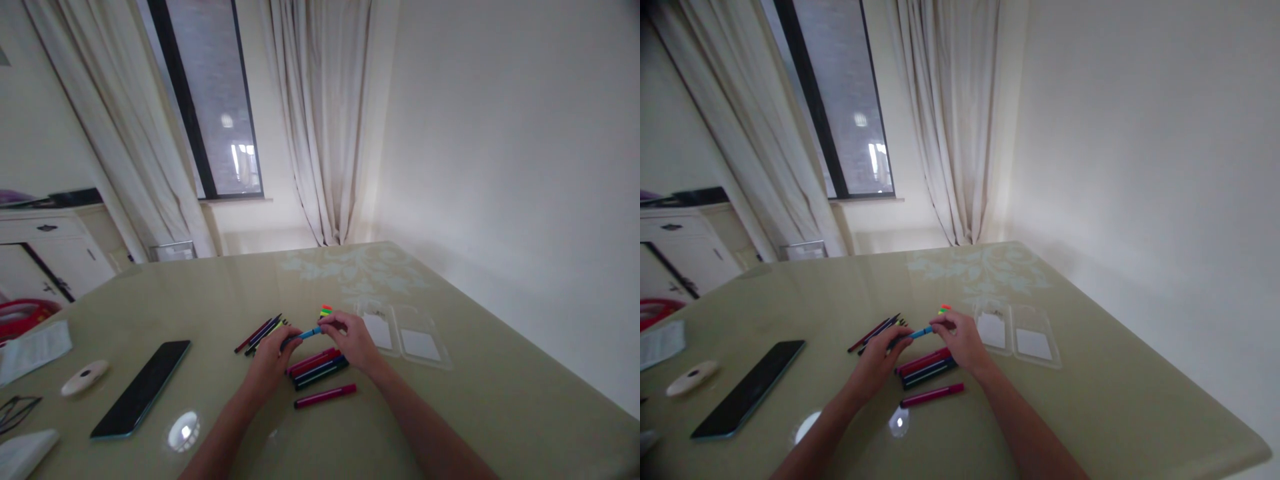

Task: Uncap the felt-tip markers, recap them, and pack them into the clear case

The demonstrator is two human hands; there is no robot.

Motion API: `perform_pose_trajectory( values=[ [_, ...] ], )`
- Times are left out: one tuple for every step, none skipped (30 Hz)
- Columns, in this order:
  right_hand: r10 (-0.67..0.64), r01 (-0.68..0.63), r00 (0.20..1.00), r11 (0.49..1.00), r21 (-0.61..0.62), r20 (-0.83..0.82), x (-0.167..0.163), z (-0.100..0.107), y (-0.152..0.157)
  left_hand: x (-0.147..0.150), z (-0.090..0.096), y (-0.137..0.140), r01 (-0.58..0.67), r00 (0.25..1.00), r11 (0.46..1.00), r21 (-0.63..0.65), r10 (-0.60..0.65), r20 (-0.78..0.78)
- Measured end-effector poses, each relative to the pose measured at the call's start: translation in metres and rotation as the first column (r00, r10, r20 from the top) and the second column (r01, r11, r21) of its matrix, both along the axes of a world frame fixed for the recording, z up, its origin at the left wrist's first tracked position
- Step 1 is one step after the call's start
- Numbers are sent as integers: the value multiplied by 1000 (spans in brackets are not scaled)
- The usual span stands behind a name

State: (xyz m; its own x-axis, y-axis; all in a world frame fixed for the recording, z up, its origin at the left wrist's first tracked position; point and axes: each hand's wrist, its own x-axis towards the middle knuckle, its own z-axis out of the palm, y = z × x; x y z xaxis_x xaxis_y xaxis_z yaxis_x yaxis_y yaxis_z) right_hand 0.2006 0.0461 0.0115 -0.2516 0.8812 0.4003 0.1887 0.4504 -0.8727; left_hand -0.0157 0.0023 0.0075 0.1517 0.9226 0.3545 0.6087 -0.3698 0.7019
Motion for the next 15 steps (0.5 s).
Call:
perform_pose_trajectory(
  values=[
    [1,-1,1000,1000,-3,-8,0,-1,0,0,0,0,-7,1000,1000,-3,7,6],
    [4,-4,1000,1000,-9,-15,0,-1,1,0,0,0,-12,1000,1000,-7,12,12],
    [9,-9,1000,1000,-17,-22,-1,-2,1,0,-1,0,-16,1000,1000,-7,16,19],
    [13,-14,1000,1000,-26,-28,-1,-2,1,1,-1,0,-21,999,1000,-7,21,25],
    [16,-17,999,999,-33,-34,-1,-3,1,1,-1,-1,-27,999,1000,-6,27,29],
    [15,-16,999,999,-37,-37,-1,-3,0,1,-2,-1,-33,999,999,-7,33,31],
    [8,-10,999,999,-38,-38,-2,-3,0,2,-2,-1,-39,999,999,-8,40,32],
    [-1,0,999,999,-37,-39,-2,-3,0,2,-3,-1,-46,998,999,-10,46,34],
    [-9,8,999,999,-36,-37,-2,-3,0,2,-3,-1,-50,998,999,-12,51,37],
    [-12,11,999,999,-34,-35,-2,-3,0,2,-4,-1,-52,998,999,-12,52,39],
    [-9,8,999,999,-33,-32,-2,-3,0,3,-4,-1,-52,998,999,-10,52,40],
    [-4,3,1000,1000,-31,-31,-2,-3,-1,3,-4,-1,-51,998,999,-8,51,40],
    [4,-5,1000,1000,-31,-30,-2,-2,-1,3,-3,-2,-48,998,999,-6,48,38],
    [10,-11,1000,999,-31,-28,-2,-2,-1,4,-2,-2,-43,999,999,-4,43,34],
    [16,-16,1000,999,-32,-25,-1,-1,-1,5,-1,-3,-35,999,999,-4,35,26]
  ],
)
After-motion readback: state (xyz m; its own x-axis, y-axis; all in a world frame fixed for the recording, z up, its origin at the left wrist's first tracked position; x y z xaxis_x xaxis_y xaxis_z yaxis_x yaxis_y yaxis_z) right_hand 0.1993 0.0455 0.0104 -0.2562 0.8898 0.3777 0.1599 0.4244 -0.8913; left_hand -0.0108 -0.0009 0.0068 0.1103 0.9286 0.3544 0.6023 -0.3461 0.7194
